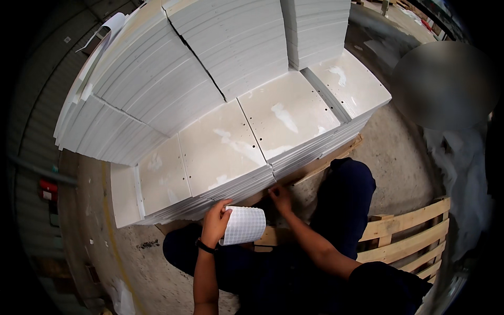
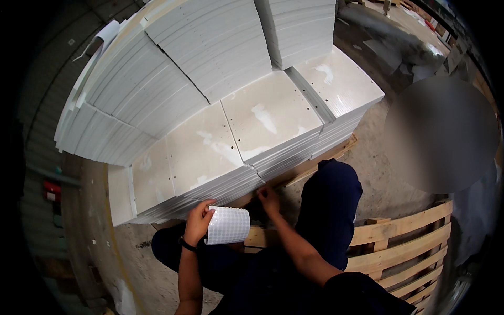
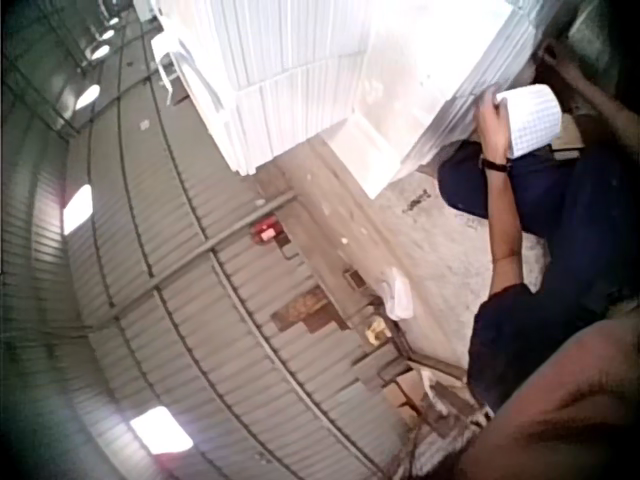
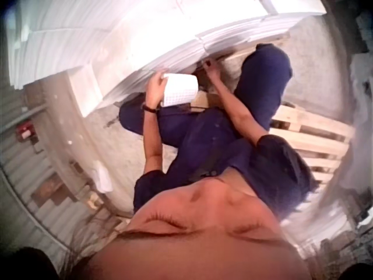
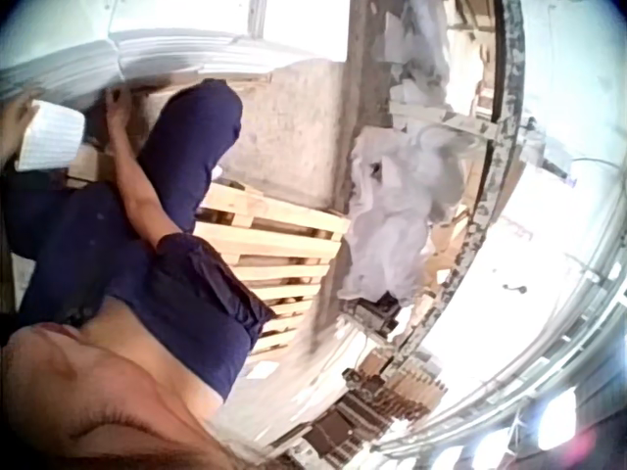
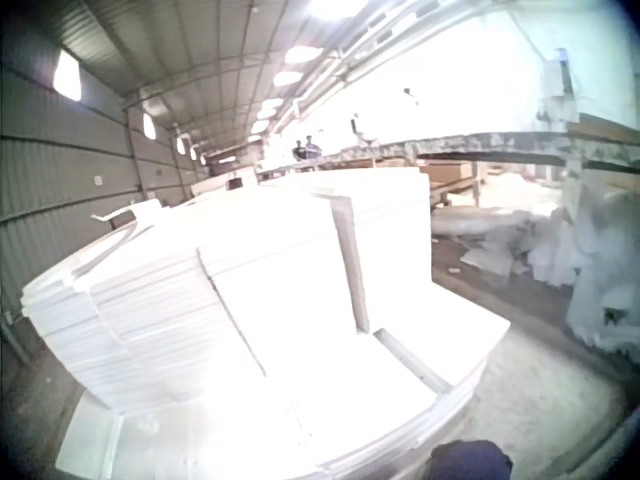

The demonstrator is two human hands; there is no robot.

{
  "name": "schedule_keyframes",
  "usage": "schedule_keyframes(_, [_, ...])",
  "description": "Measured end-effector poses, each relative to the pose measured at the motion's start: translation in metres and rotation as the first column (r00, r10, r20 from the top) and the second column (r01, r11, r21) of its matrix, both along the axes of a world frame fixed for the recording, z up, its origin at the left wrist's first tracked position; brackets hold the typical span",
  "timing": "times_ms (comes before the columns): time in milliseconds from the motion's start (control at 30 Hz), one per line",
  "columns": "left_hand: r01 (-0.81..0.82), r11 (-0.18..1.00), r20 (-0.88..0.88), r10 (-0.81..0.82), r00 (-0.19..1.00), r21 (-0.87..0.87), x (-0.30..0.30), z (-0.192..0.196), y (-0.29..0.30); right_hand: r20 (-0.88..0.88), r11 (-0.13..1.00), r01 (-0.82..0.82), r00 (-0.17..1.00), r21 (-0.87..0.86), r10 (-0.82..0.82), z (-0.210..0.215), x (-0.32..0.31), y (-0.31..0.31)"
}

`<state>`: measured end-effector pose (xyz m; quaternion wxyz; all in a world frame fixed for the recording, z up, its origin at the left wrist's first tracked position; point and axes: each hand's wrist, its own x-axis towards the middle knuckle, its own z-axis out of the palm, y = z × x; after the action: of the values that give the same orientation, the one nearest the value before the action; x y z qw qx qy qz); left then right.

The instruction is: The person labels white furniture panels by hand using a sheet of stickers, applying one sticker to the side of each panel in a large stack on a wooden pallet.

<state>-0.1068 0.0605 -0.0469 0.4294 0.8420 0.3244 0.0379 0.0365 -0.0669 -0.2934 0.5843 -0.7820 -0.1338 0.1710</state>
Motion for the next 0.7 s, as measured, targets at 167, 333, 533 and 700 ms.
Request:
schedule_keyframes(167, [-0.016, 1.0, -0.036, 0.016, 0.999, 0.002, -0.011, -0.007, 0.007, 0.062, 1.0, -0.011, 0.998, -0.015, 0.012, 0.007, -0.006, 0.007])
schedule_keyframes(333, [-0.034, 0.999, -0.028, 0.034, 0.999, -0.013, -0.01, -0.015, 0.01, 0.132, 0.999, -0.005, 0.991, -0.046, 0.011, 0.0, 0.003, 0.012])
schedule_keyframes(533, [-0.043, 0.998, -0.065, 0.04, 0.997, -0.049, 0.001, -0.012, 0.006, 0.057, 0.999, 0.034, 0.998, -0.03, -0.032, 0.0, 0.001, 0.016])
schedule_keyframes(700, [0.0, 1.0, -0.079, -0.002, 0.997, -0.024, 0.008, -0.009, 0.005, 0.157, 0.999, 0.032, 0.987, -0.027, -0.027, 0.0, 0.002, 0.016])
